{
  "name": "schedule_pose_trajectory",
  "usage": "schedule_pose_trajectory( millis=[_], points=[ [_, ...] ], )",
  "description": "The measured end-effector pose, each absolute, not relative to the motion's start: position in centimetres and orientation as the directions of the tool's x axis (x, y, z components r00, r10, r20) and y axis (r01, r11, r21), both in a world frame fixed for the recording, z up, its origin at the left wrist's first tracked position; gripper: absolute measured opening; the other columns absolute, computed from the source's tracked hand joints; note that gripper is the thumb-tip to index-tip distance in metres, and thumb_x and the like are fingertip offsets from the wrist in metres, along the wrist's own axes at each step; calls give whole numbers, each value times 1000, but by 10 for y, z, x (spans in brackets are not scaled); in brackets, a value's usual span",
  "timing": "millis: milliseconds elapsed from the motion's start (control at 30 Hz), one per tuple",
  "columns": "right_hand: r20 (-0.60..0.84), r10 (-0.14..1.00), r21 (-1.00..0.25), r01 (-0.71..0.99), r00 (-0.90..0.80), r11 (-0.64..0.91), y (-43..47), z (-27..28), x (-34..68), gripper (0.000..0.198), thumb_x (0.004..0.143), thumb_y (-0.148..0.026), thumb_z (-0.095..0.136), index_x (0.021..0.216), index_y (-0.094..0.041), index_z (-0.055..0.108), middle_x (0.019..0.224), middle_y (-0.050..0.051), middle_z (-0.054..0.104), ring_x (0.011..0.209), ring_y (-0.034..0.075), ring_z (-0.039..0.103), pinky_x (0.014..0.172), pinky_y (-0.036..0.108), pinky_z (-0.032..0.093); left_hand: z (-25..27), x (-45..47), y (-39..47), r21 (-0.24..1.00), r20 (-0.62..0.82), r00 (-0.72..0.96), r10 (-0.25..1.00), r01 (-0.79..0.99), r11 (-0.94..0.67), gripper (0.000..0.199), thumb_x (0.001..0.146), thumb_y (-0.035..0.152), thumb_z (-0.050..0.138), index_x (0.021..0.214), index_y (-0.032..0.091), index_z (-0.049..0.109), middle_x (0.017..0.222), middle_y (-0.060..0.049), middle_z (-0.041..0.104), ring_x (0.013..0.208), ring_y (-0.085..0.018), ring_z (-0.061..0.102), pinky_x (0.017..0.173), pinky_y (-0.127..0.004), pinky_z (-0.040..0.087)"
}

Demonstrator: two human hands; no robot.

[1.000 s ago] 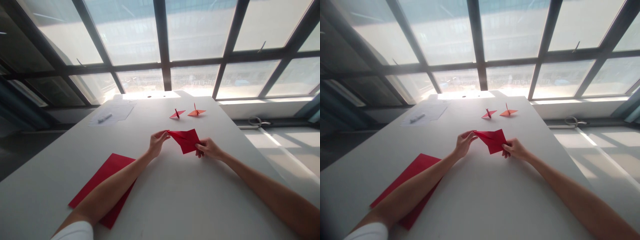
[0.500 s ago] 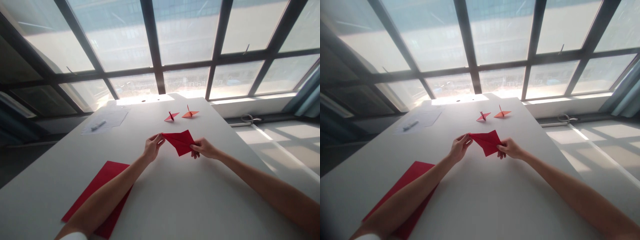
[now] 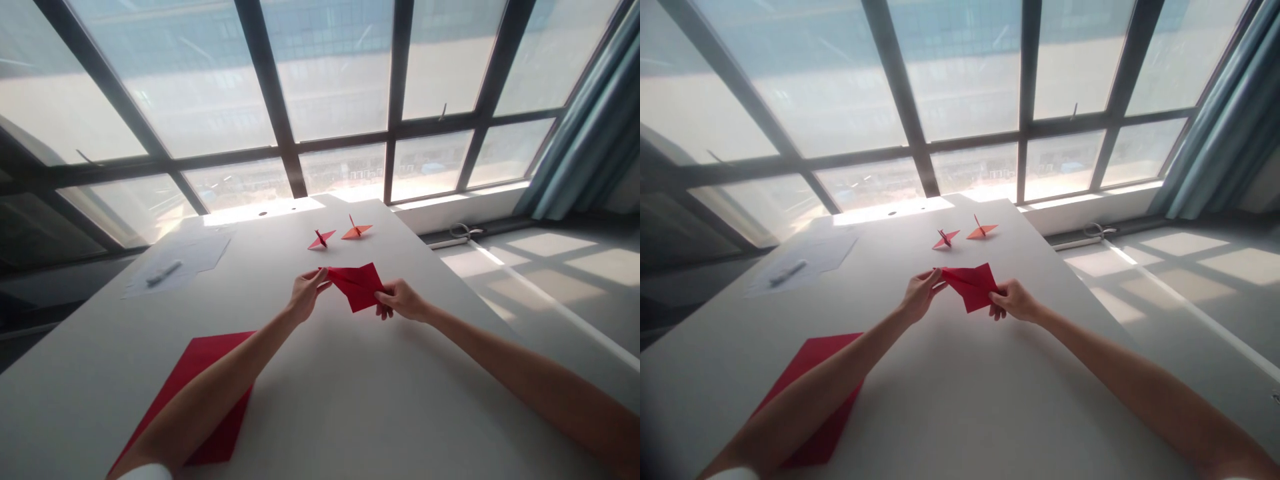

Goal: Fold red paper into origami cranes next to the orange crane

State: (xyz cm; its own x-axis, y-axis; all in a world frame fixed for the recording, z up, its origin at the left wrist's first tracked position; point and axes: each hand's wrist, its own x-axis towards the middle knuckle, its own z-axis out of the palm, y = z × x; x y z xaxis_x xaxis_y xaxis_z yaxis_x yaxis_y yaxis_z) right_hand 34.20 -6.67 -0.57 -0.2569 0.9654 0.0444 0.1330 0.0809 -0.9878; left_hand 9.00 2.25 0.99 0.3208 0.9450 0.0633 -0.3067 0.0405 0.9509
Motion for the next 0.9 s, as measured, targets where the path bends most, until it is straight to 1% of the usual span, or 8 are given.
schedule_pose_trajectory(
  millis=[167,267,433,633,767,900],
  points=[
    [52,982,-990,121,-184,75,-77,-11,347,31,85,-39,57,70,-12,65,64,7,71,48,14,64,41,20,43,6,112,28,916,29,351,936,-385,117,31,75,37,80,91,11,76,95,-11,74,91,-18,66,97,-38,48],
    [28,988,-990,133,-154,49,-83,-17,349,32,84,-40,57,70,-12,65,63,6,71,48,13,64,41,20,43,-1,121,30,892,-20,359,933,-415,179,29,75,35,81,91,11,75,92,-9,73,87,-16,66,95,-35,49],
    [8,993,-985,172,-118,28,-87,-20,348,30,84,-38,55,70,-13,65,64,5,71,49,13,64,42,20,44,-10,126,35,857,-107,323,940,-450,252,25,76,32,80,89,11,74,88,-8,72,84,-15,66,90,-31,52],
    [27,993,-984,172,-111,46,-86,-19,347,28,83,-37,55,71,-14,65,63,3,71,48,13,64,43,20,44,-14,123,40,852,-111,338,934,-452,264,18,79,27,76,89,12,73,92,-8,71,86,-14,66,88,-29,53],
    [15,994,-986,161,-111,33,-87,-19,347,28,82,-38,56,69,-14,63,63,4,71,49,14,64,43,21,44,-18,122,44,862,-91,346,934,-441,248,20,79,30,77,88,13,72,93,-8,72,86,-15,66,86,-29,54],
    [8,990,-990,138,-144,28,-87,-17,348,28,82,-40,57,70,-15,62,64,4,71,50,14,64,43,21,44,-22,122,47,862,-78,315,946,-455,222,24,78,35,77,86,13,72,91,-8,72,84,-15,67,85,-29,54]
  ],
)
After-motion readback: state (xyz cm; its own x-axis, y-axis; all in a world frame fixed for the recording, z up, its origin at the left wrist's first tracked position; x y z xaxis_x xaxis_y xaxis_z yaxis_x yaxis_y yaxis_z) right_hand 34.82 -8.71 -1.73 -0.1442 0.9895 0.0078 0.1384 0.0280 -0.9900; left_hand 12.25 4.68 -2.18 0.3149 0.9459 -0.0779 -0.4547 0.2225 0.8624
